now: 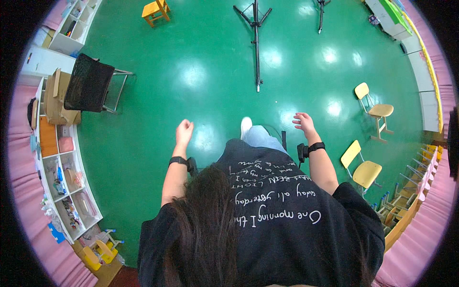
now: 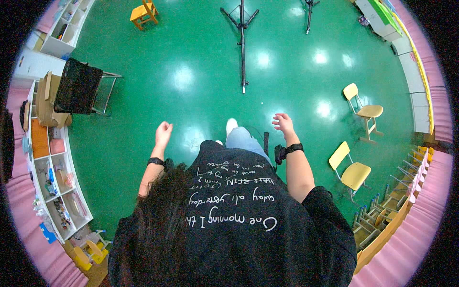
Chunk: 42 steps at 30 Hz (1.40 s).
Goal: The person places a plastic basin on a shelf, gathers several small brooms and dustpans to arrange them on a counter, and then picks up and relocates several tripod stands and a chair within the room.
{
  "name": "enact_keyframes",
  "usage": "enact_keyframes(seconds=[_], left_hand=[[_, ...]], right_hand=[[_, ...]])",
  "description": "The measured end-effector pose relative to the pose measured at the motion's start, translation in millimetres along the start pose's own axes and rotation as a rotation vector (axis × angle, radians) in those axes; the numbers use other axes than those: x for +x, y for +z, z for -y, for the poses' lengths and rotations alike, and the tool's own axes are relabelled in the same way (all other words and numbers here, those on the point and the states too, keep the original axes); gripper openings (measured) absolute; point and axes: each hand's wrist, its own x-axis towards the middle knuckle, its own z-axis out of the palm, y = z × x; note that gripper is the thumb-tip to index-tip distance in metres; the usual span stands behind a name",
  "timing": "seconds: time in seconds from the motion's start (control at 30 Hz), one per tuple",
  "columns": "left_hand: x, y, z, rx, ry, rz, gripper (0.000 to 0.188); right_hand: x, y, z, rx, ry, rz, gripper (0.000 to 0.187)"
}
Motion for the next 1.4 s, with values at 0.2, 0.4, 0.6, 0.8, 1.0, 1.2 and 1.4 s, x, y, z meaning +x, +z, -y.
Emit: enact_keyframes(seconds=[0.2, 0.4, 0.6, 0.8, 1.0, 1.2, 1.4], left_hand=[[109.3, 19.9, -100.1, 0.139, 0.110, 0.194, 0.025], [216.5, 32.7, -168.6, 0.250, 0.129, 0.298, 0.024], [310.0, 36.7, -233.8, 0.306, 0.264, 0.307, 0.022], [413.6, 60.6, -250.2, 0.344, 0.353, 0.447, 0.021], [527.9, 81.9, -244.7, 0.374, 0.311, 0.617, 0.018], [581.7, 116.9, -205.0, 0.475, 0.196, 0.785, 0.022], [600.0, 153.8, -205.2, 0.507, 0.166, 0.852, 0.023]], right_hand=[[83.8, -2.4, 38.2, 0.021, 0.110, 0.033, 0.031], [181.6, -8.8, 107.2, 0.016, 0.194, -0.089, 0.028], [265.0, 18.4, 186.0, -0.170, 0.102, -0.043, 0.026], [322.2, 51.7, 225.8, -0.213, 0.165, 0.045, 0.027], [385.5, 62.5, 277.1, -0.364, 0.248, 0.033, 0.026], [460.3, 92.4, 286.5, -0.332, 0.119, 0.004, 0.025], [554.4, 145.7, 232.0, -0.434, 0.179, 0.171, 0.026]])
